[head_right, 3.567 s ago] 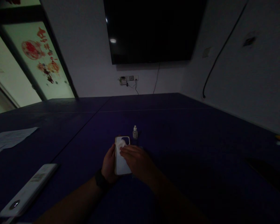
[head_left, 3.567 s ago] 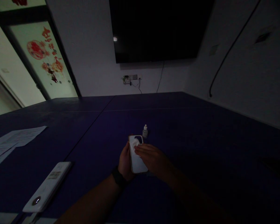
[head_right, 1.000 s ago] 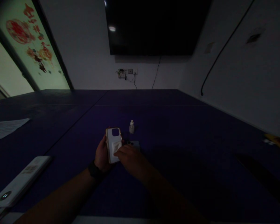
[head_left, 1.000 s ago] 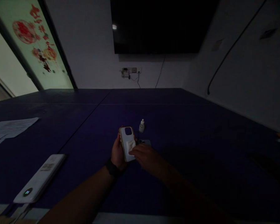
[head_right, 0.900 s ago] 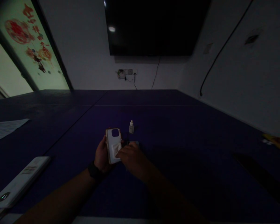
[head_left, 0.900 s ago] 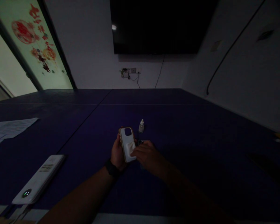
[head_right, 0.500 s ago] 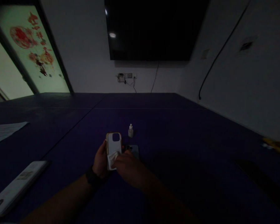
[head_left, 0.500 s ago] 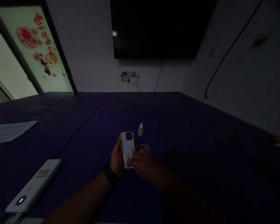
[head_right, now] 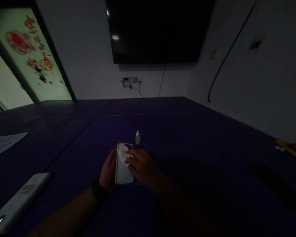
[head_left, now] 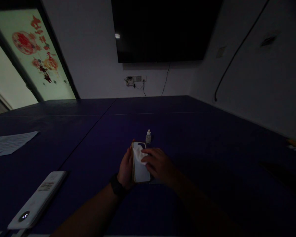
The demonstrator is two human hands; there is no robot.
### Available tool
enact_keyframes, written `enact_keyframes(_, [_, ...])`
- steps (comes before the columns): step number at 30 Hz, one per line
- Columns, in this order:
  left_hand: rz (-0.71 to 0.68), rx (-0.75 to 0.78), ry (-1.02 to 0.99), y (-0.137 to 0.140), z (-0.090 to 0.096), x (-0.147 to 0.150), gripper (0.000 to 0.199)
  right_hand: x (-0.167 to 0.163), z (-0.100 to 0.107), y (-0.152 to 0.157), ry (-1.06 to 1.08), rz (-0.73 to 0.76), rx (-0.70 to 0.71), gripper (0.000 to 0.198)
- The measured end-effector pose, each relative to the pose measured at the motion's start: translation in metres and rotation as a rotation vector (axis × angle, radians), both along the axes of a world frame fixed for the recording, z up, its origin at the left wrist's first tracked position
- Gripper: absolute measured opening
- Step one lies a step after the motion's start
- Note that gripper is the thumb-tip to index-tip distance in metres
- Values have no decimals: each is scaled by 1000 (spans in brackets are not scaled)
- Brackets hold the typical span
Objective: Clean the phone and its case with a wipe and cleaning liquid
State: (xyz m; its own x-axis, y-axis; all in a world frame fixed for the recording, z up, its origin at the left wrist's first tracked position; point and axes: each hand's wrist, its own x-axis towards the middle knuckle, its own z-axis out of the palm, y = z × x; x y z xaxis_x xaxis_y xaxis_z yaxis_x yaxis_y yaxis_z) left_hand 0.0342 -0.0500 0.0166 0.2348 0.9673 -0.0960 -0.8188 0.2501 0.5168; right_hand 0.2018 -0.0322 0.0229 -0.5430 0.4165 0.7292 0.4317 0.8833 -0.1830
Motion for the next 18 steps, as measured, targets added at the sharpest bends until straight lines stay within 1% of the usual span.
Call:
enact_keyframes(1, [18, -3, -10, 1, -2, 0, 42, -1, -2, 1, -67, 11, 36, 19])
enact_keyframes(3, [40, 7, -21, 3, -4, 0, 47, -2, -7, 4, -122, 0, 71, 23])
enact_keyframes(7, [22, 16, -10, 2, -4, 1, 55, -7, -15, 9, -91, -70, 125, 34])
enact_keyframes(9, [36, 10, 4, 2, -3, 0, 55, -9, -16, 8, -80, -25, 151, 35])
enact_keyframes(12, [94, 36, 17, 3, -3, -2, 57, -11, -14, 4, -119, 73, 149, 33])
enact_keyframes(13, [111, 52, 19, 3, -3, -3, 58, -11, -13, 3, -129, 66, 143, 34])
enact_keyframes(16, [131, 61, 30, 5, -4, -3, 57, -14, -16, 2, -108, -56, 141, 36])
enact_keyframes(18, [133, 46, 41, 5, -4, -3, 55, -16, -18, 2, -116, -73, 148, 37])
